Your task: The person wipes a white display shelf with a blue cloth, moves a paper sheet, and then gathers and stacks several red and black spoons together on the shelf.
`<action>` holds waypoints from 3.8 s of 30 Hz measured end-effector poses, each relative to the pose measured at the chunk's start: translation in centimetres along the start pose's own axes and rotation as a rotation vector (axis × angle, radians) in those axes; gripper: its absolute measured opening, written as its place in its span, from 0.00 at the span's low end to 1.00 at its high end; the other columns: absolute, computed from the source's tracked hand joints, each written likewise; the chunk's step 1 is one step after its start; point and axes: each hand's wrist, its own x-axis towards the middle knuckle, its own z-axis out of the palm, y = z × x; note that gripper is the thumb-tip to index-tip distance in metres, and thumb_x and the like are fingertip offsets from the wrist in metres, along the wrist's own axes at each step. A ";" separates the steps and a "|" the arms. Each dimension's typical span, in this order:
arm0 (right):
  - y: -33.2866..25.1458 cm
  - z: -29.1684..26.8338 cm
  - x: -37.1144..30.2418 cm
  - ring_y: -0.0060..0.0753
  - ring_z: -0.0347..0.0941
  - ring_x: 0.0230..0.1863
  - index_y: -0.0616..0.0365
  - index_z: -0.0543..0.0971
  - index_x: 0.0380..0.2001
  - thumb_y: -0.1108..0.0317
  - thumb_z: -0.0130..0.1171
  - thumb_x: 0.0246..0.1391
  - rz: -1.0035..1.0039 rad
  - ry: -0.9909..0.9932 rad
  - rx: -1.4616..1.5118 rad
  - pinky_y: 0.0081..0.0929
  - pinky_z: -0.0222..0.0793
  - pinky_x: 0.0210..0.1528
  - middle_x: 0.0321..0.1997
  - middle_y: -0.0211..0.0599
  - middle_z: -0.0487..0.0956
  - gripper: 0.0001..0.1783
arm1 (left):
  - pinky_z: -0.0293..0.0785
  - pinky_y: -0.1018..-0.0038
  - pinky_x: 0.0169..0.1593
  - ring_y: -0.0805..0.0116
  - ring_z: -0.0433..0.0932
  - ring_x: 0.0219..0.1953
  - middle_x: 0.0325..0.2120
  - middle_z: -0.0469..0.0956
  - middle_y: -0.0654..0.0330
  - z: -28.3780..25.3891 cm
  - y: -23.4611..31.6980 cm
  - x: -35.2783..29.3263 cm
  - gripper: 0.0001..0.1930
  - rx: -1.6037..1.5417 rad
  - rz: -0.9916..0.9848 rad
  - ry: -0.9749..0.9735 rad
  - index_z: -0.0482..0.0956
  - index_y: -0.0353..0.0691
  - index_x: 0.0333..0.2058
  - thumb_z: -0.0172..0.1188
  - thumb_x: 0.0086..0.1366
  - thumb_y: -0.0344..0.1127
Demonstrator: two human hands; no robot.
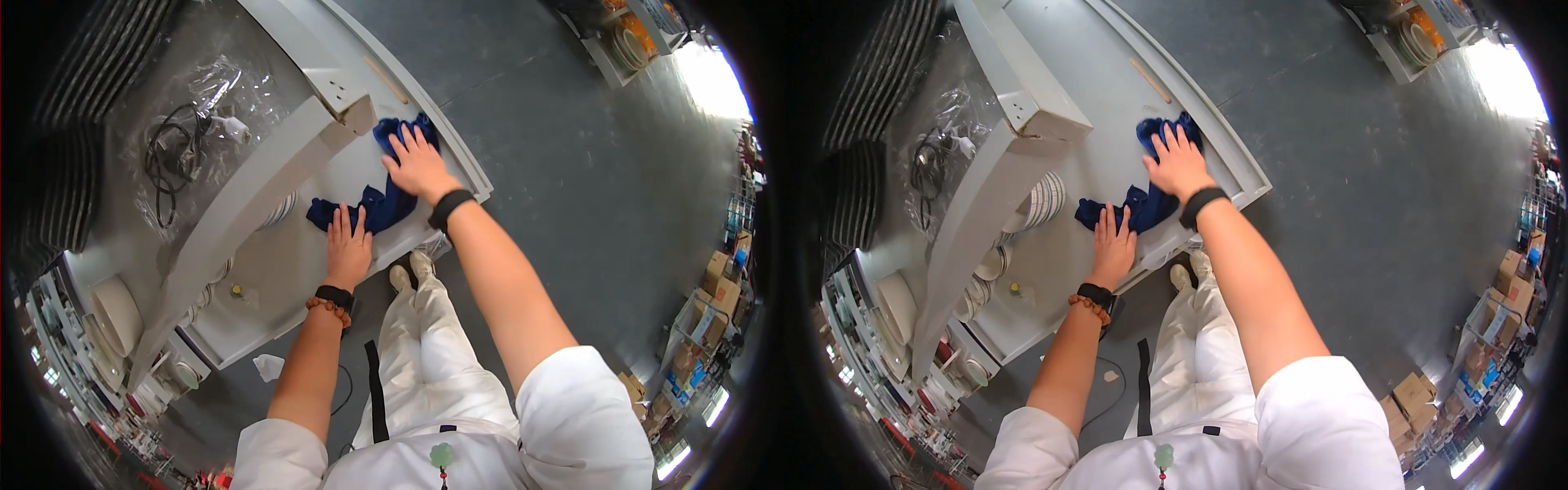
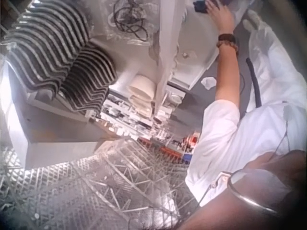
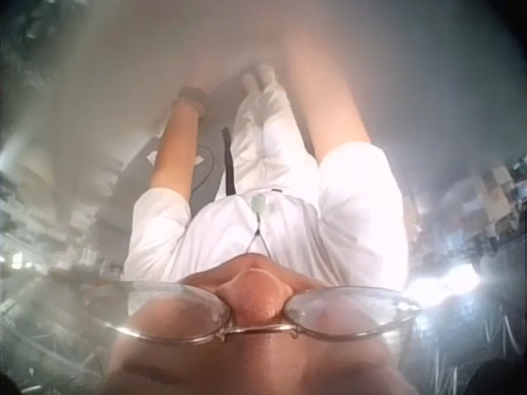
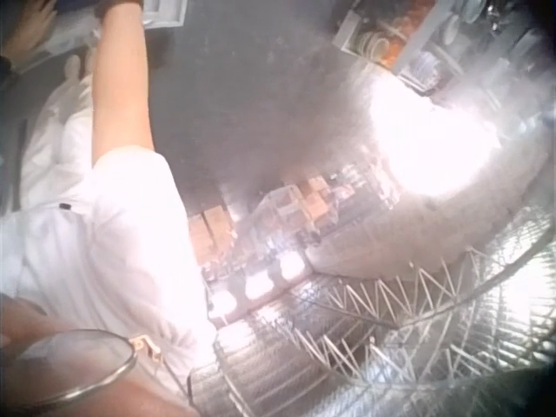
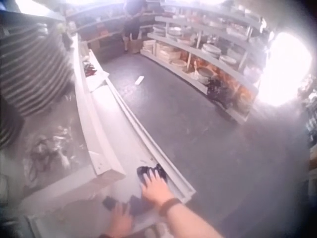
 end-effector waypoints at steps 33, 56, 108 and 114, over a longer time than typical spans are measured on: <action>-2.6 1.7 -7.8 0.72 0.58 0.62 0.77 0.58 0.60 0.34 0.44 0.55 0.453 0.078 -0.307 0.58 0.45 0.65 0.60 0.77 0.60 0.51 | 0.42 0.53 0.68 0.49 0.43 0.70 0.69 0.41 0.48 0.8 -0.4 -0.2 0.30 0.010 0.018 0.070 0.54 0.48 0.67 0.48 0.68 0.41; -1.0 3.5 -9.8 0.66 0.62 0.58 0.77 0.59 0.60 0.40 0.52 0.53 0.297 0.150 -0.419 0.56 0.48 0.64 0.61 0.72 0.61 0.48 | 0.43 0.51 0.68 0.47 0.43 0.69 0.69 0.42 0.47 1.0 -1.1 -0.4 0.30 0.003 0.033 0.043 0.54 0.48 0.67 0.50 0.67 0.42; -0.1 1.0 -4.4 0.56 0.58 0.64 0.73 0.66 0.53 0.76 0.53 0.42 -0.384 0.309 0.059 0.41 0.57 0.64 0.61 0.60 0.64 0.31 | 0.41 0.52 0.68 0.47 0.41 0.70 0.69 0.39 0.47 1.1 -0.5 -0.1 0.30 0.068 0.001 0.036 0.53 0.48 0.67 0.47 0.68 0.42; -0.1 2.2 -10.4 0.46 0.70 0.45 0.69 0.74 0.40 0.67 0.59 0.44 0.259 0.089 -0.322 0.32 0.68 0.46 0.43 0.49 0.73 0.20 | 0.40 0.52 0.68 0.47 0.40 0.70 0.69 0.39 0.47 1.3 -0.9 -0.5 0.30 0.055 0.014 0.075 0.53 0.49 0.67 0.47 0.68 0.43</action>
